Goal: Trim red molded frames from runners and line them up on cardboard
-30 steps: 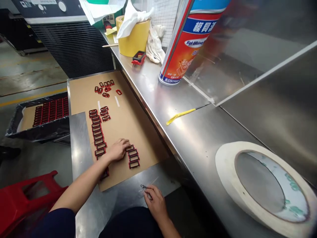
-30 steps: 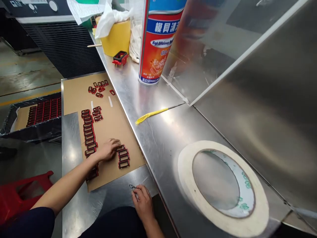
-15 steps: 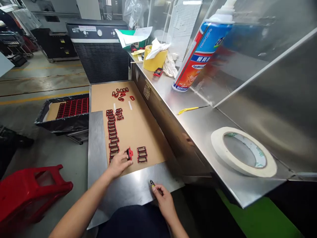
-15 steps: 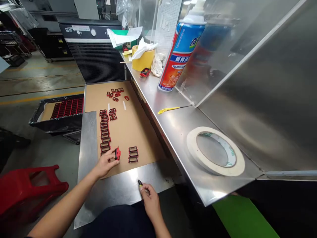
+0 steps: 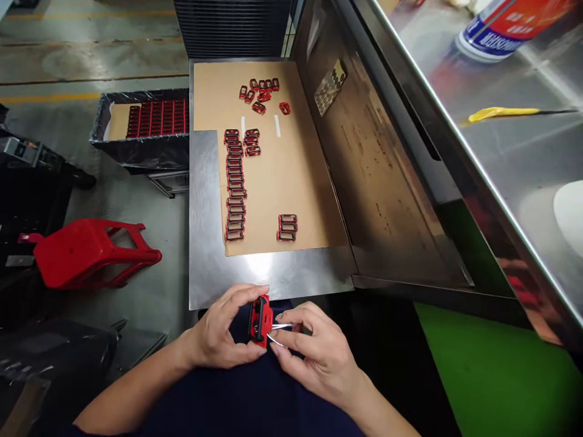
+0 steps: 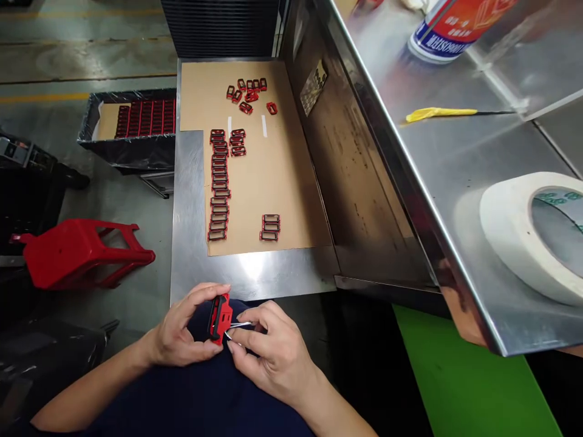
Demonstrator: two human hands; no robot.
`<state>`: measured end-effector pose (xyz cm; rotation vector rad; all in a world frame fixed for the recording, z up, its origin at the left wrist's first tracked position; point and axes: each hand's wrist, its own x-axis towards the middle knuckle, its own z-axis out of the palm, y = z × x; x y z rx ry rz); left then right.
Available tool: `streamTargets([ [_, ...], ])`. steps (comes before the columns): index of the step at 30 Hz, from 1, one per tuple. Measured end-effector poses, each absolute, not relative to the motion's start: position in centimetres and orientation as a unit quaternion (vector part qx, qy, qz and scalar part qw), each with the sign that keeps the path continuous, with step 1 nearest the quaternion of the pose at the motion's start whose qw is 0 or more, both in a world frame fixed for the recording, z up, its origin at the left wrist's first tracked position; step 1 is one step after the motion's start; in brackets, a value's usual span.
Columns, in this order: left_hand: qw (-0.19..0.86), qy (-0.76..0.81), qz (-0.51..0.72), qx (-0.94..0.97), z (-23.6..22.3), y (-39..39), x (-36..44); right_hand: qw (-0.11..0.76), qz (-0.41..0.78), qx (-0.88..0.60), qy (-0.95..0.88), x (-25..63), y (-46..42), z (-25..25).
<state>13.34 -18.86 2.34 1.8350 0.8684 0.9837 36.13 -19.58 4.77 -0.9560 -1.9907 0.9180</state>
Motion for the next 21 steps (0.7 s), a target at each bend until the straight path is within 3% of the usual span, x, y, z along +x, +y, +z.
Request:
streamTargets([
  [21,0.429,0.334,0.399,0.738,1.48,-19.15,12.98,0.345,0.339,-0.36,-0.798,35.93,-20.2,5.47],
])
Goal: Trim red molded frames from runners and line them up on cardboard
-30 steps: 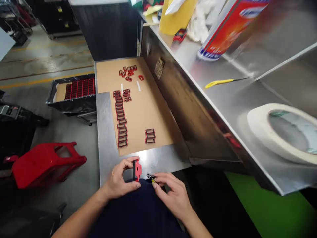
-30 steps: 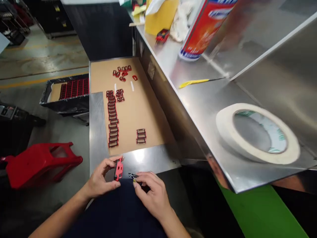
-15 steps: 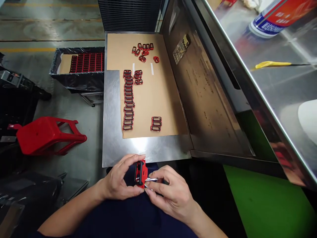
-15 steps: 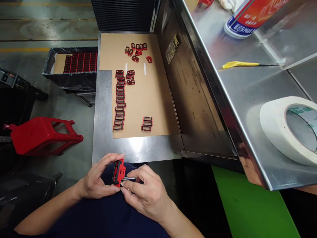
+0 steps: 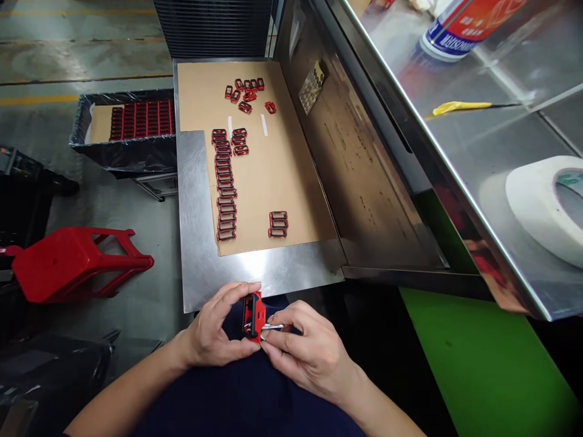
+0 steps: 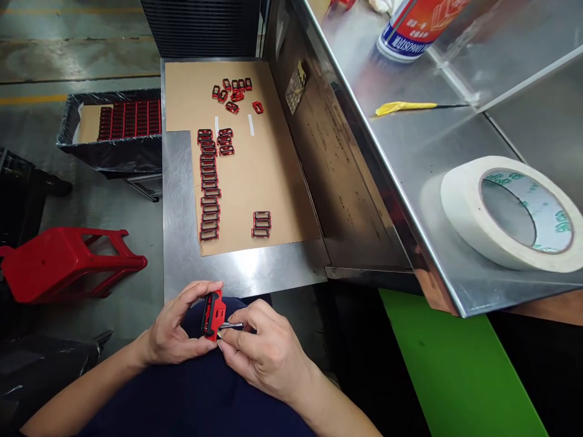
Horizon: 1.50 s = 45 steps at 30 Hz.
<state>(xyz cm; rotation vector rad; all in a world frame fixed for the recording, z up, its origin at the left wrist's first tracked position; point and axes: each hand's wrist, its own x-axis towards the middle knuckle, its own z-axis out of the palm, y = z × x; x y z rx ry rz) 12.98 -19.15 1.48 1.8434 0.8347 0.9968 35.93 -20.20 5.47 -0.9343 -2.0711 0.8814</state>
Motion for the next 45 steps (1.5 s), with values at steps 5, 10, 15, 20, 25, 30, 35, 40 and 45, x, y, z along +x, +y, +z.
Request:
streamTargets([
  [5,0.428,0.316,0.398,0.747,1.2,-18.8,12.9,0.321,0.36,-0.363,-0.798,36.0,-20.1,5.7],
  [10,0.422,0.298,0.395,0.76,1.2,-18.3,12.8,0.289,0.379,-0.371,-0.797,36.0,-19.9,6.3],
  [15,0.412,0.306,0.392,0.763,1.3,-18.0,12.7,0.293,0.383,-0.377,-0.791,35.8,-19.9,6.3],
  [20,0.42,0.312,0.385,0.76,1.0,-18.0,12.5,0.293,0.388,-0.37,-0.791,35.7,-19.9,6.1],
  [25,0.465,0.334,0.376,0.728,0.2,-18.6,12.3,0.279,0.383,-0.368,-0.8,35.6,-20.0,6.0],
  [30,0.567,0.341,0.42,0.621,-0.8,-19.4,12.4,0.369,0.381,-0.425,-0.733,35.8,-20.1,5.4],
  [35,0.671,0.33,0.505,0.431,-0.8,-19.1,12.9,0.397,0.49,-0.573,-0.523,37.0,-20.0,0.4],
  [40,0.7,0.33,0.524,0.355,-0.9,-18.2,13.8,0.317,0.531,-0.635,-0.462,38.4,-19.7,-5.9],
  [45,0.715,0.329,0.514,0.342,-1.3,-17.2,14.8,0.075,0.576,-0.583,-0.568,41.9,-19.1,-6.9],
])
